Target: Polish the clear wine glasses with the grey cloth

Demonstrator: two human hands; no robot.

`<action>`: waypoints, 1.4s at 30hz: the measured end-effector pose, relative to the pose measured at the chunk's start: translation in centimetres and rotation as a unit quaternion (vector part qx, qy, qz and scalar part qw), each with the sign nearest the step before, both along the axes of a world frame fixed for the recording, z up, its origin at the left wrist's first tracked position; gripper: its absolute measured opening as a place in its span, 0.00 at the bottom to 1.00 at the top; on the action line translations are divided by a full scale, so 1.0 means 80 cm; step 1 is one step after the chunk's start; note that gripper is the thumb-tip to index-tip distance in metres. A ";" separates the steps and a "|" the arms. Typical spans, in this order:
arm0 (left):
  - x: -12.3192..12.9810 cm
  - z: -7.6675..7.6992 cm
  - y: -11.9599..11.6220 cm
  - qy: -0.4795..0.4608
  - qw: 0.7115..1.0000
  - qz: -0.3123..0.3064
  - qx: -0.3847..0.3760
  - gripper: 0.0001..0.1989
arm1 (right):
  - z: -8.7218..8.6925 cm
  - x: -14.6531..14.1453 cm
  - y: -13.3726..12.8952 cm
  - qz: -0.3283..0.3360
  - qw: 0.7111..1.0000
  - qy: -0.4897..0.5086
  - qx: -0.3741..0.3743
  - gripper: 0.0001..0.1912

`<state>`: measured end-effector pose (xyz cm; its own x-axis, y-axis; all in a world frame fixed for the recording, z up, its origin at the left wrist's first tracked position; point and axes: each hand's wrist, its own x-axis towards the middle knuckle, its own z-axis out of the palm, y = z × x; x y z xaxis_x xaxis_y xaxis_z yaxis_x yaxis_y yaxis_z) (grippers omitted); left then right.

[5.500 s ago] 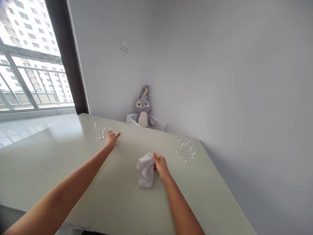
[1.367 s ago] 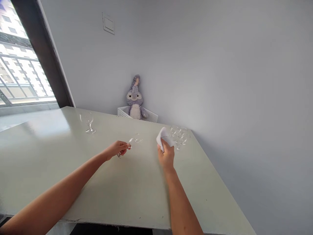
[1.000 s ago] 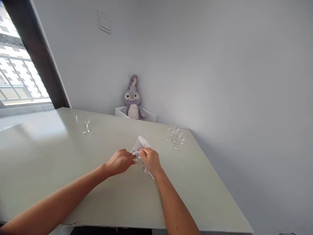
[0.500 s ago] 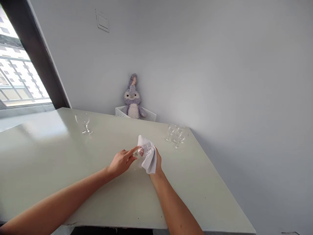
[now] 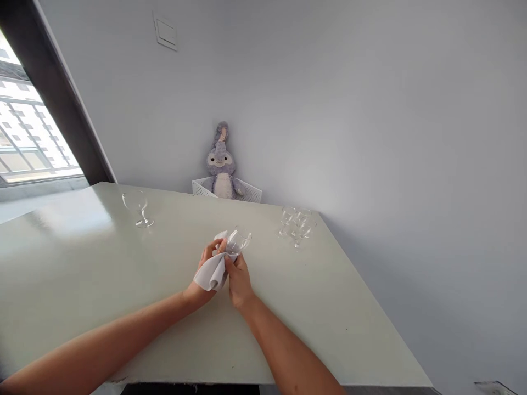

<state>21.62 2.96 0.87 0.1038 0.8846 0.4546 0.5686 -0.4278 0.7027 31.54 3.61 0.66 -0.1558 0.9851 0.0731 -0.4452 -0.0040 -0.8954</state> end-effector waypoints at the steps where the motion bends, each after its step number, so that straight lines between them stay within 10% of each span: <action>1: -0.001 0.002 0.000 0.012 1.000 -0.014 0.012 0.31 | -0.003 0.003 0.004 -0.012 1.000 -0.002 -0.009 0.20; 6: -0.026 0.018 0.018 -0.103 0.993 -0.034 -0.043 0.13 | -0.001 0.023 0.019 -0.033 0.998 0.005 -0.047 0.15; 16: -0.028 0.034 0.018 -0.309 0.878 -0.183 -0.316 0.27 | 0.007 0.029 0.009 0.071 0.961 -0.241 0.117 0.17; 27: -0.041 0.050 0.023 -0.269 0.923 -0.084 -0.263 0.24 | 0.012 0.038 0.011 0.012 0.899 -0.391 0.196 0.15; 37: -0.063 0.048 0.047 -0.429 0.864 -0.080 -0.252 0.16 | 0.018 0.061 0.017 -0.123 0.910 -0.357 0.169 0.17; 42: -0.066 0.035 0.051 -0.545 0.773 -0.088 -0.312 0.13 | 0.037 0.057 0.003 -0.085 0.796 -0.453 0.392 0.17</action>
<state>16.31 7.02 3.69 0.1041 0.9826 -0.1537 -0.5358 0.1856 0.8237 36.08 3.83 3.61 -0.3640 0.7048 0.6089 0.4508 0.7054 -0.5470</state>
